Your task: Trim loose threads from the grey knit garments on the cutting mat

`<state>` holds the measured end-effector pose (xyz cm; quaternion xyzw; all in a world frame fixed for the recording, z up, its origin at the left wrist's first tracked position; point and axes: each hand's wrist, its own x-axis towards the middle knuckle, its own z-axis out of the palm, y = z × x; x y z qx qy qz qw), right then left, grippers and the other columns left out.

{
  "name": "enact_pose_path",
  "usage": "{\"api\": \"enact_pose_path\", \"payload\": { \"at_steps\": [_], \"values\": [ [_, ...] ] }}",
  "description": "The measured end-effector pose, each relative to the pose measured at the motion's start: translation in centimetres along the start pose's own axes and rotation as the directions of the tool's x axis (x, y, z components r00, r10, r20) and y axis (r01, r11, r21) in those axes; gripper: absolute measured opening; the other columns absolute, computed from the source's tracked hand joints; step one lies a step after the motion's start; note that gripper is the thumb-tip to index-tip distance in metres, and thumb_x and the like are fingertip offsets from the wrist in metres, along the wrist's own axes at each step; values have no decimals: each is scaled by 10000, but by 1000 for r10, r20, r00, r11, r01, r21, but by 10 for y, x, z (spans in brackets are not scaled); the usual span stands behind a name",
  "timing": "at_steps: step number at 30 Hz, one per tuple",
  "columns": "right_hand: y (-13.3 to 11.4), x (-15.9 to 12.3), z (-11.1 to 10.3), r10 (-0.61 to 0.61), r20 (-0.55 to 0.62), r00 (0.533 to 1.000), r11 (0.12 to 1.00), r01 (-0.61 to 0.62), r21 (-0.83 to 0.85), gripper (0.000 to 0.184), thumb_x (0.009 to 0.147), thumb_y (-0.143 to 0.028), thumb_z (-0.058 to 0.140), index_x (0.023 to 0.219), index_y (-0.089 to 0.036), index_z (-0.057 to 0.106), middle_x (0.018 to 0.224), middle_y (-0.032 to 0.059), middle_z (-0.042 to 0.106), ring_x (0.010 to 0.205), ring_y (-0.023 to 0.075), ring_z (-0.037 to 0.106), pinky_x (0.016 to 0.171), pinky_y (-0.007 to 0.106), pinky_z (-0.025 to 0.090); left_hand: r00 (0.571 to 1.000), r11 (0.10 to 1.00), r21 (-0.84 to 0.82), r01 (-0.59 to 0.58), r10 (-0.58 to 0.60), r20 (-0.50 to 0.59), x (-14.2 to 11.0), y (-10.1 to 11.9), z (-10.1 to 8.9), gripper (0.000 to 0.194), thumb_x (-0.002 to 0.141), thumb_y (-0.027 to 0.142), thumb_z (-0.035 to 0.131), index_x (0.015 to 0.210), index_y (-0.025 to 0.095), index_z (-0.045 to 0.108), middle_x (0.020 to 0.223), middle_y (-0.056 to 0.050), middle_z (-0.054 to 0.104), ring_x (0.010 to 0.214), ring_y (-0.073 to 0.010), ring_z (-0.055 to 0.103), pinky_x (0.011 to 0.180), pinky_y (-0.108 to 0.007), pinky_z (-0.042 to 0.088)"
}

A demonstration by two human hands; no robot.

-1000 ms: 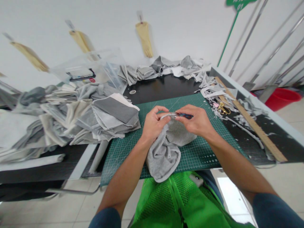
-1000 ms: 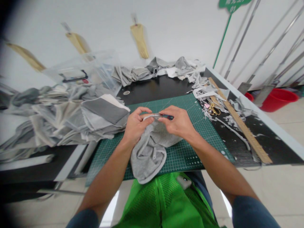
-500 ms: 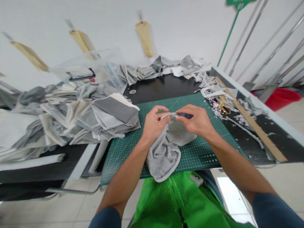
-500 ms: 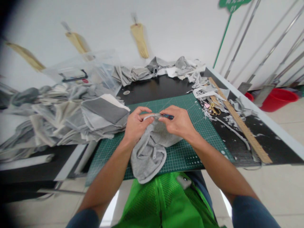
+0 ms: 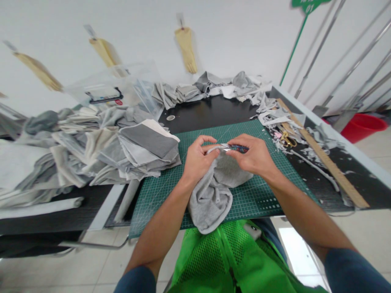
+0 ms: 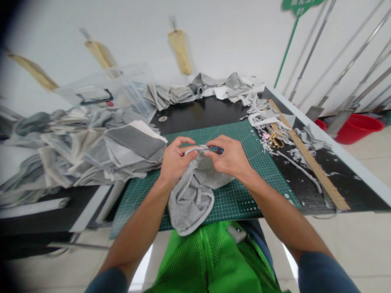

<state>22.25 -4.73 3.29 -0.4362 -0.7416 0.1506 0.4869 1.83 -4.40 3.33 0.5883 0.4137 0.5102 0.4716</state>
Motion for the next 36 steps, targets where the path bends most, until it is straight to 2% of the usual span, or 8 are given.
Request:
{"api": "enact_pose_path", "payload": {
  "at_steps": [14, 23, 31, 36],
  "values": [
    [0, 0, 2, -8, -9, 1000, 1000, 8, 26, 52, 878, -238, 805, 904, -241, 850, 933, 57, 828, 866, 236, 755, 777, 359, 574, 1000, 997, 81, -7, 8, -10, -2, 2, 2, 360, 806, 292, 828, 1101, 221, 634, 844, -13, 806, 609, -143, 645, 576, -244, 446],
    [-1, -1, 0, 4, 3, 1000, 1000, -4, 1, 113, 853, -252, 828, 965, -242, 841, 978, 59, 824, 882, 240, 748, 753, 356, 563, 1000, 998, 60, 4, -4, -7, -2, 0, 2, 367, 808, 279, 822, 1110, 225, 621, 828, -11, 795, 659, -164, 689, 612, -253, 487],
    [-1, -1, 1, -15, -12, 1000, 1000, 15, 23, 58, 893, -250, 783, 905, -248, 840, 920, 51, 823, 847, 231, 745, 765, 358, 571, 1000, 1000, 27, 6, -6, 6, -2, 1, 2, 398, 797, 323, 858, 1107, 229, 627, 824, -9, 786, 656, -163, 677, 611, -253, 480],
    [-2, -1, 0, -4, 2, 1000, 1000, 4, -3, 94, 854, -250, 824, 946, -241, 837, 955, 56, 822, 860, 234, 743, 743, 353, 556, 1000, 1000, 29, 1, -1, -1, -2, 1, 2, 381, 797, 288, 840, 1105, 226, 624, 818, -9, 788, 707, -179, 712, 648, -259, 504]
  ]
}}
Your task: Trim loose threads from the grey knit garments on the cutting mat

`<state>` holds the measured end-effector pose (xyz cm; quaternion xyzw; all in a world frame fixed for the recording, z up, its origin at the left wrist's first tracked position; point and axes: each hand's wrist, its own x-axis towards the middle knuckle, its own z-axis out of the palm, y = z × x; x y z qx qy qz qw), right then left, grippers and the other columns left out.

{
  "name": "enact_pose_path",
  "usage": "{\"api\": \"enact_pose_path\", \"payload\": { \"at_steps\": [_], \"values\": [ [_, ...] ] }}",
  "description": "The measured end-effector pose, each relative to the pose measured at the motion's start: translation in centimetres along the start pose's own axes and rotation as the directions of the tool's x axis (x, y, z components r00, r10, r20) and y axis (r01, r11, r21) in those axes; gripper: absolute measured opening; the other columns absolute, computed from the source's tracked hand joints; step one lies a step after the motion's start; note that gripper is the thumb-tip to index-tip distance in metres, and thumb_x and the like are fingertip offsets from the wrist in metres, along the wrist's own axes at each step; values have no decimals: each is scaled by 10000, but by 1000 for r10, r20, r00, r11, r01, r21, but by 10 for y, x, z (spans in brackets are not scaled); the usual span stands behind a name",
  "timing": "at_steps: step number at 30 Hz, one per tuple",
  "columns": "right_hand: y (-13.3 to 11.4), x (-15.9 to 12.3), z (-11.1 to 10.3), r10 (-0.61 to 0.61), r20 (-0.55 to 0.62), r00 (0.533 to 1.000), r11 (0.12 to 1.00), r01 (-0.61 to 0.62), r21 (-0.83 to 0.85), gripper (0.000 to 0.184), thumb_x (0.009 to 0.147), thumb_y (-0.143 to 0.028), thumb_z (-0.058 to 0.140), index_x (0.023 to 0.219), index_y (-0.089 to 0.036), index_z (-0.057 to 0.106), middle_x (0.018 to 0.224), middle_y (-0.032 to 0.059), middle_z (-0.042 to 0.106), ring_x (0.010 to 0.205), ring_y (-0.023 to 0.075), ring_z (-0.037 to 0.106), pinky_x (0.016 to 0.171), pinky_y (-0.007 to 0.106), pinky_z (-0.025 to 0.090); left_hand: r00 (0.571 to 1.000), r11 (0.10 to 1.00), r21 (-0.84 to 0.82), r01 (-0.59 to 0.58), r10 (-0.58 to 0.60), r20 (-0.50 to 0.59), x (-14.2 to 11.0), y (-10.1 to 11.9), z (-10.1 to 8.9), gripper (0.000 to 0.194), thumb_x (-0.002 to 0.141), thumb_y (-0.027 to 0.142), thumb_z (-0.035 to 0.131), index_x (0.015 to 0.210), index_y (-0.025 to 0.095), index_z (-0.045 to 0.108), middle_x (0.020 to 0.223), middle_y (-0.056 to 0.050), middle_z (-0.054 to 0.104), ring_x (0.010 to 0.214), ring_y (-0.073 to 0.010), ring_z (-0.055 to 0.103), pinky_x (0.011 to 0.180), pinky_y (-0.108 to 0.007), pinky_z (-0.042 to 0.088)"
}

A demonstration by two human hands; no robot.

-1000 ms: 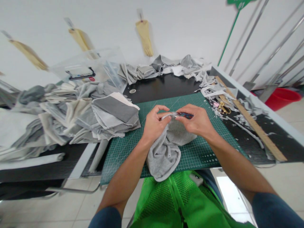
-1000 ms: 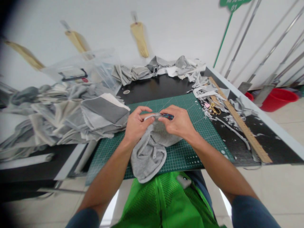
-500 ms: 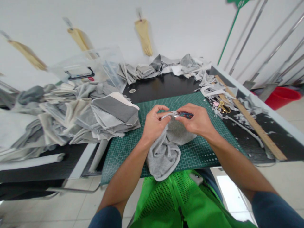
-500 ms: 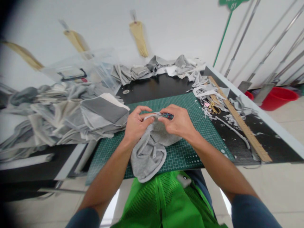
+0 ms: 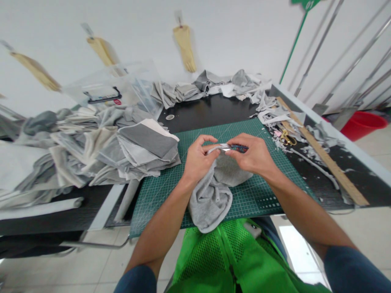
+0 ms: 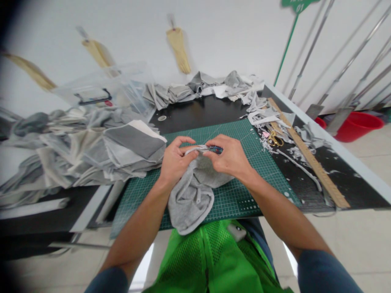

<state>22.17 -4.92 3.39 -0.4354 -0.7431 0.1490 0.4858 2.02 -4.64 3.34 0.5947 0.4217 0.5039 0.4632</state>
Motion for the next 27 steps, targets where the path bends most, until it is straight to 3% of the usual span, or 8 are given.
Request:
{"api": "enact_pose_path", "payload": {
  "at_steps": [14, 27],
  "values": [
    [0, 0, 1, -3, -15, 1000, 1000, 3, 10, 48, 878, -246, 800, 909, -244, 837, 931, 53, 822, 841, 230, 743, 737, 354, 562, 1000, 1000, 3, 11, -11, -1, -1, 0, 0, 418, 795, 340, 861, 1122, 226, 628, 816, -7, 788, 623, -153, 669, 588, -242, 479],
    [0, -1, 3, -14, -31, 999, 1000, 14, 7, 42, 878, -252, 808, 906, -252, 839, 934, 50, 820, 837, 228, 741, 738, 354, 565, 999, 998, -60, 32, -31, 21, -1, 2, 1, 480, 773, 356, 890, 1135, 227, 601, 849, -21, 810, 711, -181, 743, 639, -254, 535]
  ]
}}
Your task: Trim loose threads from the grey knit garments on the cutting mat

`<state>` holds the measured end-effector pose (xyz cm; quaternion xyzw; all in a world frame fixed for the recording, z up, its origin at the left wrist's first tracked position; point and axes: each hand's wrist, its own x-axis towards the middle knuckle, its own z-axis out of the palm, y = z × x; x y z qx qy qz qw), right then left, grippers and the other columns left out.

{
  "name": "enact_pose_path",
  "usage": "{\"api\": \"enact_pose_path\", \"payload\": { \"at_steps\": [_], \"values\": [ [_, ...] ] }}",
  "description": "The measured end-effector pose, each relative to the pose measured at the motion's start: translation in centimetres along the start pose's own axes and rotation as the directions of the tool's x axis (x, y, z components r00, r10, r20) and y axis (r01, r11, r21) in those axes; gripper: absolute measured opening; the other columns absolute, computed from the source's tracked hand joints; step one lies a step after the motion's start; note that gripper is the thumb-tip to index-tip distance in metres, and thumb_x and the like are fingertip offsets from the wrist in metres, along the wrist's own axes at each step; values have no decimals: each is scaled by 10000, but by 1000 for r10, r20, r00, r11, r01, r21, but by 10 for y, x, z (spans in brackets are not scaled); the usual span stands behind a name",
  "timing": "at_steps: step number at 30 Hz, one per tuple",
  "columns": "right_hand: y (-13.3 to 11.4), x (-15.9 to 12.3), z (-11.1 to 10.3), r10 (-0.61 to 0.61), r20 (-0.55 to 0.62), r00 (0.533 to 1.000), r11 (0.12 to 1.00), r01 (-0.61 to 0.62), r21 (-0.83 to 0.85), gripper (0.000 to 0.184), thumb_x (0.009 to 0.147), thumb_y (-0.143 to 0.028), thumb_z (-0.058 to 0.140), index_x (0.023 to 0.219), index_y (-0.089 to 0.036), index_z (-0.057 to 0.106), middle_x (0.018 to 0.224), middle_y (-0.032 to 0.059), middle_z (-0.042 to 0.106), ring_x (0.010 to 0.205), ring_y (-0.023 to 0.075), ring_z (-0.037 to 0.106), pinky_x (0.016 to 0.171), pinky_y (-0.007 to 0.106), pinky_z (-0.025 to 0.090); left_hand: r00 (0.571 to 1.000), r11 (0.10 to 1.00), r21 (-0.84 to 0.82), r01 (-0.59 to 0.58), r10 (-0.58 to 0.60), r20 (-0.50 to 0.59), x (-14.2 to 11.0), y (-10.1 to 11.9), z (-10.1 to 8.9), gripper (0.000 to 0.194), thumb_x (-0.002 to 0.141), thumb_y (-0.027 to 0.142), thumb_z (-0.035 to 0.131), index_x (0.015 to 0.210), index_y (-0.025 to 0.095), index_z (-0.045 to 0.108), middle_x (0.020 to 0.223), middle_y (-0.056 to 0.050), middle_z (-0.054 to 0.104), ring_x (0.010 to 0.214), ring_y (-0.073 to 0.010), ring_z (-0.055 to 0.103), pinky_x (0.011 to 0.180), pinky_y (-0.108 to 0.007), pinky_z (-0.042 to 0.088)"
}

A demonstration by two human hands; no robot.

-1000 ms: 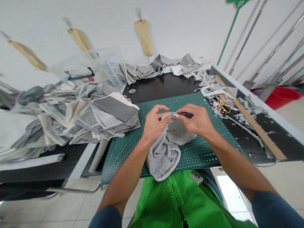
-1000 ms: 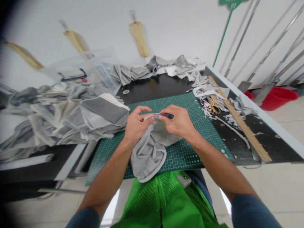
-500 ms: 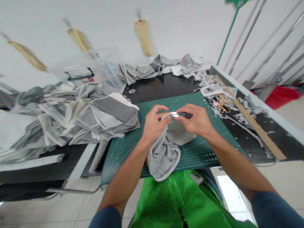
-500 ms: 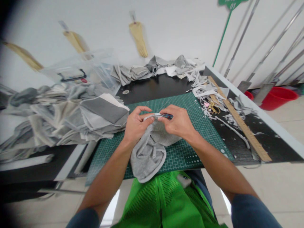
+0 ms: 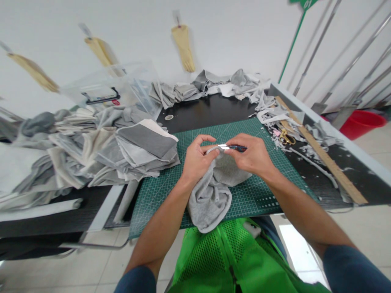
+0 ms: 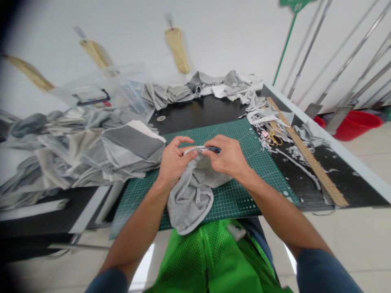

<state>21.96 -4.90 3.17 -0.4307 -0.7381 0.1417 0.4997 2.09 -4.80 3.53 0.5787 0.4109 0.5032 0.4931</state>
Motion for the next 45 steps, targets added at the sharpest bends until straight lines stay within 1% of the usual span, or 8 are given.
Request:
{"api": "enact_pose_path", "payload": {
  "at_steps": [9, 13, 20, 25, 32, 38, 41, 45],
  "values": [
    [-2, 0, -3, -20, 21, 1000, 1000, 21, -19, 102, 853, -218, 812, 952, -225, 832, 953, 52, 818, 846, 220, 737, 761, 344, 557, 1000, 1000, 5, -9, 9, -2, 0, 0, 0, 454, 780, 305, 870, 1134, 220, 599, 845, -16, 816, 656, -154, 710, 603, -227, 487],
    [-3, 0, -1, -43, 8, 999, 999, 43, -3, 80, 863, -207, 806, 938, -215, 831, 947, 58, 820, 865, 223, 748, 770, 341, 556, 1000, 1000, -16, -10, 10, 6, -1, 1, 1, 456, 781, 303, 872, 1138, 217, 602, 848, -18, 815, 683, -161, 725, 631, -232, 495],
    [-2, 0, 0, -52, -6, 999, 998, 52, 18, 52, 879, -197, 787, 892, -223, 829, 906, 53, 820, 844, 221, 753, 755, 339, 560, 1000, 999, -42, -4, 5, 25, -2, 0, 3, 510, 746, 337, 911, 1136, 221, 605, 813, -4, 806, 635, -135, 664, 596, -214, 452],
    [-4, 0, 0, -53, 7, 999, 999, 53, -7, 104, 846, -207, 813, 947, -221, 832, 937, 55, 817, 850, 228, 746, 764, 348, 566, 1000, 1000, -24, 4, -4, 19, -1, -2, 3, 453, 769, 278, 862, 1136, 223, 602, 757, 22, 768, 555, -104, 580, 536, -197, 368],
    [-6, -1, 4, -45, -14, 999, 999, 45, 2, 54, 876, -209, 792, 913, -222, 829, 925, 58, 821, 841, 219, 752, 739, 333, 566, 999, 1000, 1, 16, -16, 44, -1, -2, 4, 418, 792, 265, 834, 1137, 227, 601, 635, 74, 664, 460, -70, 425, 493, -194, 271],
    [-6, -1, 5, -39, -6, 999, 999, 39, -4, 84, 854, -211, 811, 935, -215, 829, 930, 62, 817, 840, 222, 747, 729, 336, 561, 999, 1000, -5, 1, -1, 46, -1, -4, 3, 423, 790, 242, 834, 1143, 228, 602, 636, 76, 653, 480, -77, 462, 498, -190, 287],
    [-7, -1, 5, -37, -30, 999, 999, 38, 23, 59, 870, -198, 786, 909, -212, 828, 911, 60, 815, 828, 216, 745, 732, 335, 557, 999, 1000, -9, 4, -3, 47, -1, -4, 4, 450, 789, 295, 867, 1148, 223, 606, 653, 63, 683, 470, -75, 466, 490, -190, 294],
    [-5, 0, 2, 7, -71, 997, 1000, -5, 25, 79, 875, -235, 800, 947, -226, 831, 926, 49, 806, 822, 210, 727, 736, 340, 552, 999, 997, -71, 20, -17, 46, -1, -3, 3, 546, 747, 368, 936, 1154, 221, 604, 771, 6, 772, 581, -122, 636, 560, -207, 439]
  ]
}}
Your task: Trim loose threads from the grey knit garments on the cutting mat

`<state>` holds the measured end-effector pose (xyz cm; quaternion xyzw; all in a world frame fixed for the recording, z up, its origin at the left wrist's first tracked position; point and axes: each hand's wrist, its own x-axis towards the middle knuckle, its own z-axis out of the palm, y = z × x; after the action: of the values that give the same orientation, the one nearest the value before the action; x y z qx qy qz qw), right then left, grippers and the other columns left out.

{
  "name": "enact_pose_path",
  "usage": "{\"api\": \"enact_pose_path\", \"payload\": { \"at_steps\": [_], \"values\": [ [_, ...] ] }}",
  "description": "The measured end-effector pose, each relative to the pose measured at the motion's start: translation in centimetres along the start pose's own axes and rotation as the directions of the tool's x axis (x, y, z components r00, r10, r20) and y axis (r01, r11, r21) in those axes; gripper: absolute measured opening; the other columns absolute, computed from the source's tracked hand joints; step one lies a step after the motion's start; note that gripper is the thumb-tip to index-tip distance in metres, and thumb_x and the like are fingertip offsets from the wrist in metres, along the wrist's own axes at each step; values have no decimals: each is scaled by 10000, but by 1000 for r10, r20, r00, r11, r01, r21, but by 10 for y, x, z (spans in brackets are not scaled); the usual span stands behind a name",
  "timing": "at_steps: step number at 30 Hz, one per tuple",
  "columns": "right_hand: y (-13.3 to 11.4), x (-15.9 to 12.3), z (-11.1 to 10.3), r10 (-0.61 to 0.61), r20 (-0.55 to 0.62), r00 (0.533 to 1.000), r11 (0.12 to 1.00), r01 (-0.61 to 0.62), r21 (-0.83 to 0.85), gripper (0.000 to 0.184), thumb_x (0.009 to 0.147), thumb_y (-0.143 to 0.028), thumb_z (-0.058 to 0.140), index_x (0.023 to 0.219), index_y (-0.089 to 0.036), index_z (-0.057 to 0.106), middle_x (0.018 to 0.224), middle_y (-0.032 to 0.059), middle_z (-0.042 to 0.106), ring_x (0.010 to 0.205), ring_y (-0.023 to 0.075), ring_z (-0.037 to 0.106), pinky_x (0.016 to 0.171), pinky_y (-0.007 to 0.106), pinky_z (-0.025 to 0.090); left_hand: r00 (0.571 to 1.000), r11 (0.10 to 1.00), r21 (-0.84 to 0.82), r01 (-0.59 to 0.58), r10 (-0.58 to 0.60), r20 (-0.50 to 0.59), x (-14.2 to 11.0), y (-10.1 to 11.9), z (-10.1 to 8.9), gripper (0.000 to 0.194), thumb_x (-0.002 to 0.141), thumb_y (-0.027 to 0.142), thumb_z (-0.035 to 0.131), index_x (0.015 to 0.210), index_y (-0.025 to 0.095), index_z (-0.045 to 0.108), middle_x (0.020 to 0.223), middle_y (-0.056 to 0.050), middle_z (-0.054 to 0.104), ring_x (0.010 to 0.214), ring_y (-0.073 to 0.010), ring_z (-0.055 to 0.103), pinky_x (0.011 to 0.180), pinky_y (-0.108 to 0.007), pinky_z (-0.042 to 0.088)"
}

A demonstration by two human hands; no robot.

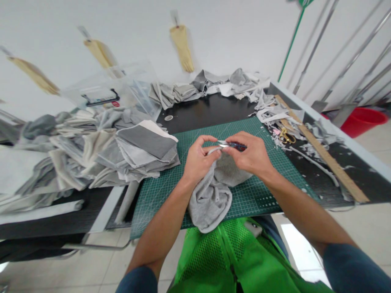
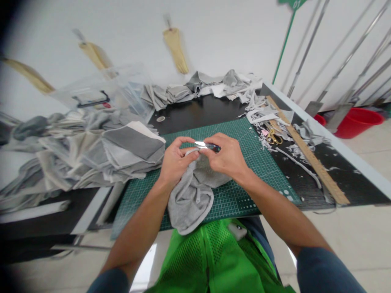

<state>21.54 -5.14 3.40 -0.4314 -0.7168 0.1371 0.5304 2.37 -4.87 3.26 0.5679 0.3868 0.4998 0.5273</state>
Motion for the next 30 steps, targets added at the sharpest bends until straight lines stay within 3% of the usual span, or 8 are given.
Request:
{"api": "enact_pose_path", "payload": {
  "at_steps": [7, 15, 30],
  "values": [
    [4, 3, -7, 18, -53, 998, 1000, -18, -7, 128, 862, -273, 817, 979, -229, 842, 952, 54, 809, 836, 220, 728, 741, 344, 559, 999, 992, -121, 35, -36, 0, 1, 4, -4, 597, 723, 401, 959, 1168, 230, 599, 923, -37, 825, 673, -165, 738, 652, -263, 570],
    [-1, 2, -9, -37, 50, 998, 999, 39, -37, 71, 876, -235, 795, 935, -242, 834, 943, 52, 822, 866, 227, 749, 784, 351, 578, 999, 1000, -27, -1, 0, -37, 2, 3, -6, 581, 725, 395, 952, 1162, 220, 611, 906, -44, 824, 729, -179, 759, 678, -259, 572],
    [1, 2, -8, -28, 83, 996, 998, 32, -54, 66, 854, -207, 797, 914, -222, 822, 922, 53, 809, 834, 221, 735, 755, 343, 547, 999, 1000, 5, -25, 26, -36, 1, 5, -6, 566, 739, 403, 945, 1157, 219, 609, 912, -43, 829, 733, -174, 757, 696, -259, 570]
  ]
}}
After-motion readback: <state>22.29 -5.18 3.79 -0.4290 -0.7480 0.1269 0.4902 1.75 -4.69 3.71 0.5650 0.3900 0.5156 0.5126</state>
